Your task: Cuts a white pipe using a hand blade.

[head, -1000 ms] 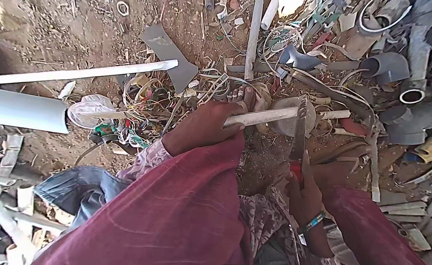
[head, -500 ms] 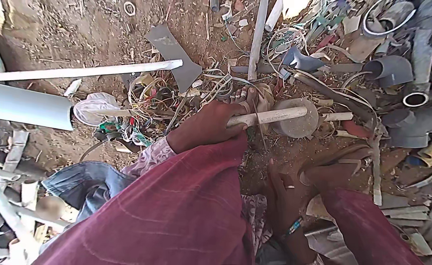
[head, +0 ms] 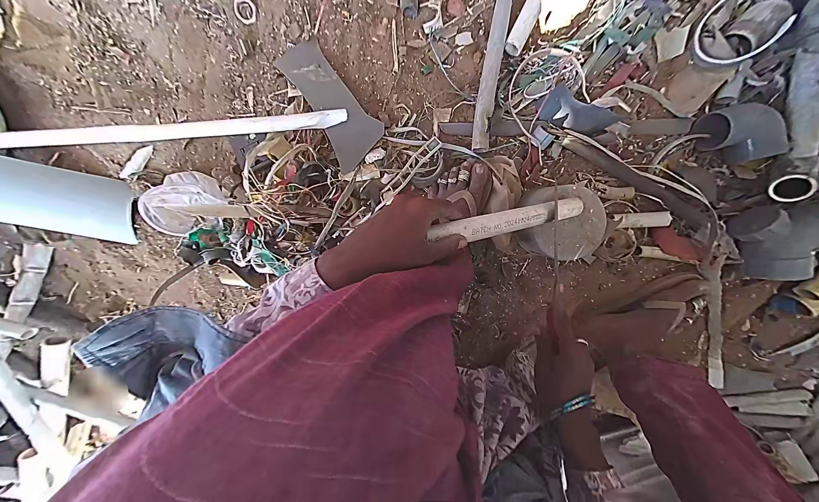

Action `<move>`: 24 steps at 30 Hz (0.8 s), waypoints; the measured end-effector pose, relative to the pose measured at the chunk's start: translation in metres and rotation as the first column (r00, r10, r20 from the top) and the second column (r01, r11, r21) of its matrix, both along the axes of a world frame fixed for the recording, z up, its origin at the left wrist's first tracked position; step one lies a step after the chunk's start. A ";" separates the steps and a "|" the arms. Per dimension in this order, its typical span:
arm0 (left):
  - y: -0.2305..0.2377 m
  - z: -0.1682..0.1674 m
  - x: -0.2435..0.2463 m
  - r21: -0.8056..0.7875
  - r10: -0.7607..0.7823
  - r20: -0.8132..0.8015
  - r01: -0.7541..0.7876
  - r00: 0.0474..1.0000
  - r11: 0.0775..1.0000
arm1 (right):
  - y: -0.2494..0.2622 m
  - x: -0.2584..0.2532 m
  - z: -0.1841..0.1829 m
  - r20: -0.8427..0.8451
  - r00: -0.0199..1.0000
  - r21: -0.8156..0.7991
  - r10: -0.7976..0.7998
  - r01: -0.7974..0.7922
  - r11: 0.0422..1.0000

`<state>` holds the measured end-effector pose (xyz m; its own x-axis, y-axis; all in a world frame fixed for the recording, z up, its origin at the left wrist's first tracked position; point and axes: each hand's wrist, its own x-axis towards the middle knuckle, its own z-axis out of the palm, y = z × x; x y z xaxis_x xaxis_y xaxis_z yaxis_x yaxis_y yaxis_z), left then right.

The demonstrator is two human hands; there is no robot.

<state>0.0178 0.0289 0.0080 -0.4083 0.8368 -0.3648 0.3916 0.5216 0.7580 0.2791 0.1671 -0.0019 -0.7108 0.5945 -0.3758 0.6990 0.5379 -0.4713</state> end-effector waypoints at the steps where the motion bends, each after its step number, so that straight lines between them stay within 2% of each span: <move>1: 0.001 0.000 -0.001 -0.001 0.001 0.003 -0.001 1.000 1.000 | 0.001 0.000 0.001 0.004 1.000 0.002 0.001 -0.001 1.000; 4: 0.003 0.003 -0.001 -0.007 -0.006 0.024 0.007 1.000 1.000 | -0.014 -0.002 0.005 -0.150 0.978 0.014 0.143 -0.142 0.990; 6: 0.003 0.006 -0.002 -0.053 0.004 0.063 -0.001 0.998 0.999 | -0.016 -0.002 0.002 -0.187 0.967 0.019 0.174 -0.174 0.985; 9: 0.002 0.003 -0.002 -0.069 0.015 0.097 -0.009 0.995 0.998 | 0.006 0.001 -0.002 -0.058 0.997 0.011 0.046 -0.046 0.999; 11: 0.003 0.003 -0.003 -0.048 0.007 0.080 -0.003 0.997 0.999 | 0.016 0.003 0.000 -0.017 1.000 0.009 0.026 -0.026 1.000; 15: 0.005 0.007 -0.003 -0.061 0.002 0.084 0.003 0.996 0.998 | -0.001 0.004 0.001 -0.262 0.945 -0.078 0.196 -0.223 0.972; 17: 0.003 0.006 -0.003 -0.068 0.008 0.088 -0.002 0.996 0.998 | 0.003 0.005 -0.003 -0.260 0.957 -0.121 0.130 -0.166 0.979; 20: 0.002 0.003 -0.003 -0.064 -0.008 0.084 0.013 0.996 0.998 | 0.024 0.008 -0.001 -0.093 0.994 -0.184 -0.049 0.031 0.982; 21: 0.002 0.002 -0.004 -0.056 -0.011 0.080 0.015 0.997 0.998 | 0.026 0.009 0.001 -0.102 0.994 -0.196 -0.036 0.016 0.980; 24: 0.003 0.004 -0.004 -0.070 -0.008 0.073 0.013 0.997 0.997 | 0.017 0.007 0.004 -0.272 0.955 -0.270 0.122 -0.198 0.942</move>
<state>0.0136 0.0324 0.0118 -0.3702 0.8118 -0.4516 0.3425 0.5712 0.7459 0.2860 0.1840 0.0020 -0.8799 0.3563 -0.3144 0.4558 0.4458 -0.7704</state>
